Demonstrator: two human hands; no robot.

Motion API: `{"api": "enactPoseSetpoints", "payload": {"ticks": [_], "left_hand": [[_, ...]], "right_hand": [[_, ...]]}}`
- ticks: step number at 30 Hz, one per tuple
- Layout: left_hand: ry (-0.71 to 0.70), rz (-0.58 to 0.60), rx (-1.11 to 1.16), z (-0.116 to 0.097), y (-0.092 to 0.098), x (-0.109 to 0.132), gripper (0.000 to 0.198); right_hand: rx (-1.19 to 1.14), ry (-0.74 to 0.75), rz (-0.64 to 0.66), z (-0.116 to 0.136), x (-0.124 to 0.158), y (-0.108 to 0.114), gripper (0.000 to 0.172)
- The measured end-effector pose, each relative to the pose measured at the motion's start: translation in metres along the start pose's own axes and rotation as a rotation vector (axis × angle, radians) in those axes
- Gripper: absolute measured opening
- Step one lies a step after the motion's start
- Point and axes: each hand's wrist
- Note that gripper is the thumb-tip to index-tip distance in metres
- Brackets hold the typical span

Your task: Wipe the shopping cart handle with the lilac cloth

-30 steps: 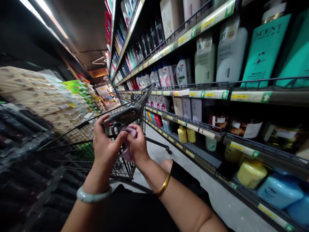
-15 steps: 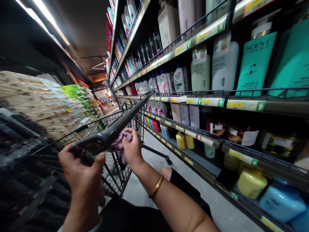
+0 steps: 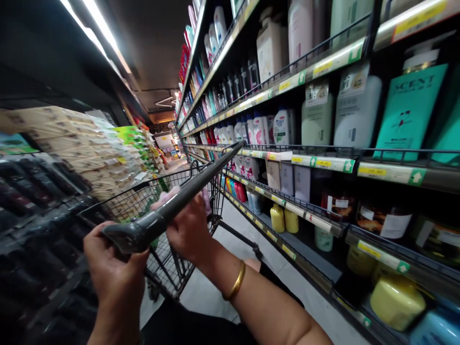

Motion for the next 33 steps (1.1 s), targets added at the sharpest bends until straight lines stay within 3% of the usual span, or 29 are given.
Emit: {"api": "enactPoseSetpoints", "payload": {"ticks": [2, 3, 6, 8, 14, 16, 19, 21, 28, 33], "left_hand": [[0.001, 0.009, -0.005, 0.001, 0.003, 0.000, 0.067], [0.009, 0.018, -0.011, 0.002, 0.005, 0.000, 0.068], [0.034, 0.029, -0.035, 0.006, 0.010, 0.001, 0.072], [0.035, 0.027, -0.040, 0.010, 0.012, 0.002, 0.074], [-0.002, -0.009, -0.051, 0.014, 0.014, 0.004, 0.067], [-0.014, 0.000, -0.039, 0.014, 0.016, 0.004, 0.067], [-0.024, 0.018, -0.031, 0.015, 0.018, 0.004, 0.067], [-0.024, 0.020, -0.016, 0.016, 0.019, 0.003, 0.066], [-0.019, 0.008, 0.086, 0.031, 0.032, -0.010, 0.065], [0.035, 0.071, 0.122, 0.050, 0.050, -0.028, 0.065]], "right_hand": [[0.053, 0.236, 0.079, -0.002, -0.002, 0.004, 0.034], [0.087, 0.282, 0.079, -0.008, -0.005, 0.006, 0.033], [0.158, 0.133, -0.038, -0.034, -0.022, 0.010, 0.028], [0.143, 0.066, -0.100, -0.037, -0.033, 0.013, 0.025], [0.002, 0.549, 0.091, 0.005, -0.044, 0.021, 0.023], [0.024, 0.501, 0.145, 0.000, -0.055, 0.022, 0.018], [0.162, 0.242, 0.233, -0.018, -0.075, 0.021, 0.014], [0.249, 0.147, 0.287, -0.020, -0.084, 0.020, 0.012], [0.149, 0.306, 0.468, 0.021, -0.084, 0.010, 0.012], [0.094, 0.286, 0.477, -0.007, -0.089, 0.000, 0.013]]}}
Point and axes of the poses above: each hand's wrist, its own x-axis away from the middle knuckle, its own y-axis out of the back of the hand, z = x × y, and after that the axes turned 1 degree about -z, right-handed
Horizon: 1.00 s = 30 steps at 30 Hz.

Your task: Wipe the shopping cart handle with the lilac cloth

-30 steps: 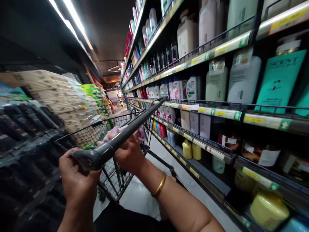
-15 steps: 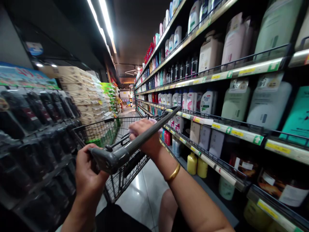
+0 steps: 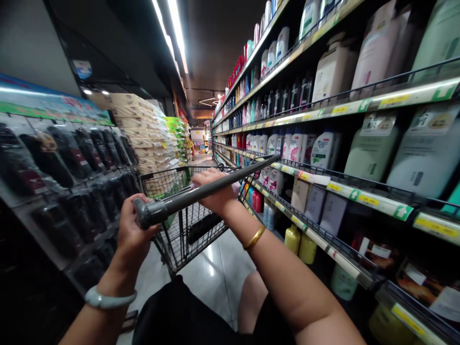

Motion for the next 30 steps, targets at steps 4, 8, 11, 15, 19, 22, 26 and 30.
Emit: {"api": "enactPoseSetpoints", "payload": {"ticks": [4, 8, 11, 15, 19, 22, 26, 30], "left_hand": [[0.021, 0.113, -0.065, 0.001, 0.024, -0.015, 0.062], [-0.128, 0.134, -0.145, -0.041, 0.039, -0.016, 0.080], [-0.431, 0.233, -0.365, -0.101, 0.029, -0.015, 0.073], [-0.640, 0.421, -0.709, -0.163, -0.016, -0.029, 0.064], [-0.526, 0.517, -1.019, -0.166, -0.064, -0.054, 0.060], [-0.330, 0.585, -1.206, -0.145, -0.084, -0.064, 0.052], [-0.279, 0.485, -1.313, -0.120, -0.084, -0.063, 0.057], [-0.316, 0.431, -1.312, -0.111, -0.080, -0.058, 0.058]], "right_hand": [[-0.014, -0.013, -0.040, -0.020, 0.000, -0.013, 0.016], [-0.051, 0.013, -0.121, -0.019, 0.006, -0.033, 0.018], [-0.069, 0.052, -0.142, -0.028, 0.012, -0.045, 0.028], [-0.108, -0.074, -0.200, -0.068, 0.016, -0.050, 0.025], [-0.032, -0.409, -0.326, -0.104, 0.009, -0.050, 0.019], [0.023, -0.443, -0.370, -0.108, 0.002, -0.056, 0.021], [-0.001, -0.224, -0.253, -0.111, 0.004, -0.061, 0.025], [0.047, -0.289, -0.147, -0.138, 0.013, -0.049, 0.028]]}}
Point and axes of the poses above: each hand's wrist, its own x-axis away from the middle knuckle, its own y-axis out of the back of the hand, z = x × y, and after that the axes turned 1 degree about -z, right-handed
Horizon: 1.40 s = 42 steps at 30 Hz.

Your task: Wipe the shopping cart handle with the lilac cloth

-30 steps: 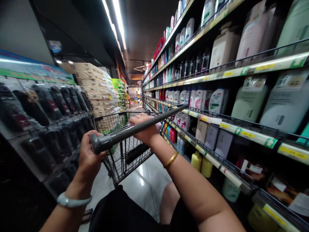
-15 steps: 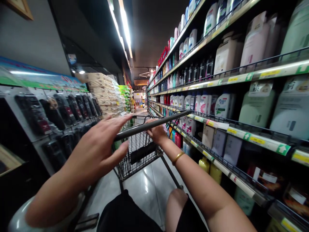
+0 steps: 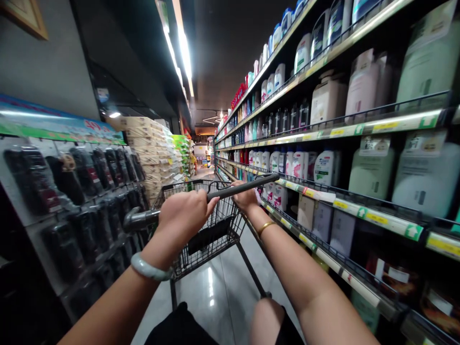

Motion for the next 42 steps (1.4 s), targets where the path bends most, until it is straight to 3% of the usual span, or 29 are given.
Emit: {"api": "enactPoseSetpoints", "payload": {"ticks": [4, 12, 17, 22, 26, 29, 31, 33, 35, 37, 39, 42], "left_hand": [[-0.007, -0.033, 0.002, -0.002, -0.005, -0.002, 0.056], [-0.030, -0.058, 0.024, 0.011, -0.014, -0.002, 0.054], [-0.028, -0.062, 0.020, 0.033, -0.017, 0.000, 0.058], [-0.017, -0.070, -0.009, 0.058, -0.024, 0.001, 0.063], [-0.028, -0.080, -0.040, 0.078, -0.026, 0.005, 0.066], [0.004, -0.080, -0.048, 0.091, -0.027, 0.009, 0.069], [0.033, -0.073, -0.044, 0.098, -0.028, 0.011, 0.068], [0.054, -0.071, -0.039, 0.104, -0.029, 0.011, 0.066], [0.068, -0.074, -0.034, 0.106, -0.029, 0.012, 0.065], [0.069, -0.077, -0.024, 0.106, -0.029, 0.011, 0.065], [0.059, -0.078, -0.013, 0.103, -0.028, 0.011, 0.065], [0.041, -0.083, 0.002, 0.100, -0.028, 0.011, 0.064]], "right_hand": [[0.039, -0.154, -0.037, -0.013, -0.008, 0.005, 0.036], [-0.033, 0.120, 0.093, 0.026, -0.007, -0.017, 0.036], [0.128, 0.079, 0.162, 0.014, -0.016, -0.013, 0.036], [0.125, 0.027, 0.202, 0.016, -0.025, -0.015, 0.034], [0.145, -0.077, 0.190, 0.017, -0.021, -0.004, 0.036], [0.228, -0.090, 0.178, 0.027, 0.000, 0.013, 0.036], [0.253, 0.002, 0.219, 0.043, 0.022, 0.027, 0.033], [0.206, 0.191, 0.231, 0.066, 0.043, 0.046, 0.028], [0.122, 0.392, 0.154, 0.093, 0.055, 0.068, 0.025], [0.056, 0.496, 0.022, 0.119, 0.054, 0.089, 0.028], [0.028, 0.485, -0.146, 0.140, 0.039, 0.100, 0.036], [0.028, 0.329, -0.324, 0.159, 0.005, 0.092, 0.040]]}}
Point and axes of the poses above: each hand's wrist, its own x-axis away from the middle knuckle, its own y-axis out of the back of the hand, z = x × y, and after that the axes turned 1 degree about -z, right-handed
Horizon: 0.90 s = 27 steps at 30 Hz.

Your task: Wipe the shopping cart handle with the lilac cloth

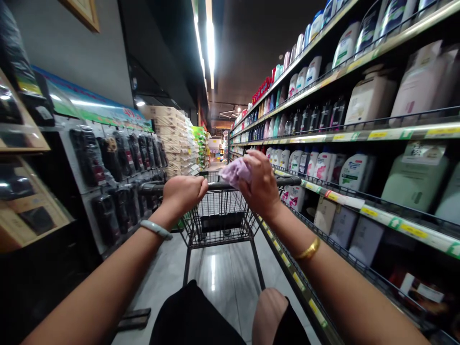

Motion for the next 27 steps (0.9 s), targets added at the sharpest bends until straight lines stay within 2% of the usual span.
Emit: {"api": "enactPoseSetpoints", "payload": {"ticks": [1, 2, 4, 6, 8, 12, 14, 17, 19, 22, 24, 27], "left_hand": [[-0.006, -0.003, 0.004, -0.001, 0.000, 0.000, 0.064], [-0.012, -0.006, 0.008, -0.001, 0.000, 0.000, 0.064], [-0.016, -0.008, 0.013, 0.000, -0.001, 0.001, 0.064], [-0.016, -0.004, 0.012, 0.002, 0.000, 0.002, 0.064], [-0.019, 0.002, 0.001, 0.005, 0.000, 0.003, 0.063], [-0.020, -0.011, -0.013, 0.008, 0.001, 0.004, 0.062], [-0.013, -0.020, -0.012, 0.006, 0.000, 0.003, 0.061], [0.013, -0.033, -0.024, 0.002, -0.004, 0.001, 0.059], [0.016, -0.042, -0.040, 0.001, -0.006, -0.001, 0.058], [-0.016, -0.034, -0.063, 0.007, -0.007, -0.001, 0.061], [-0.039, -0.018, -0.074, 0.015, -0.006, -0.001, 0.062], [-0.047, -0.002, -0.091, 0.028, -0.006, 0.001, 0.063]], "right_hand": [[0.014, -0.044, 0.035, 0.002, -0.009, -0.011, 0.037], [0.024, -0.072, 0.127, 0.004, -0.016, -0.022, 0.033], [0.028, -0.089, 0.390, 0.008, -0.027, -0.040, 0.027], [0.020, -0.093, 0.602, 0.008, -0.034, -0.046, 0.029], [0.043, -0.133, 0.689, -0.002, -0.037, -0.041, 0.032], [0.228, -0.288, 0.741, -0.046, -0.035, -0.012, 0.039], [0.350, -0.387, 0.756, -0.060, -0.033, -0.001, 0.043], [0.449, -0.458, 0.788, -0.047, -0.036, -0.004, 0.049], [0.395, -0.404, 0.788, -0.020, -0.042, -0.019, 0.050], [0.192, -0.291, 0.769, 0.013, -0.052, -0.044, 0.048], [0.052, -0.276, 0.803, 0.013, -0.056, -0.051, 0.046], [0.014, -0.323, 0.867, -0.021, -0.055, -0.038, 0.047]]}}
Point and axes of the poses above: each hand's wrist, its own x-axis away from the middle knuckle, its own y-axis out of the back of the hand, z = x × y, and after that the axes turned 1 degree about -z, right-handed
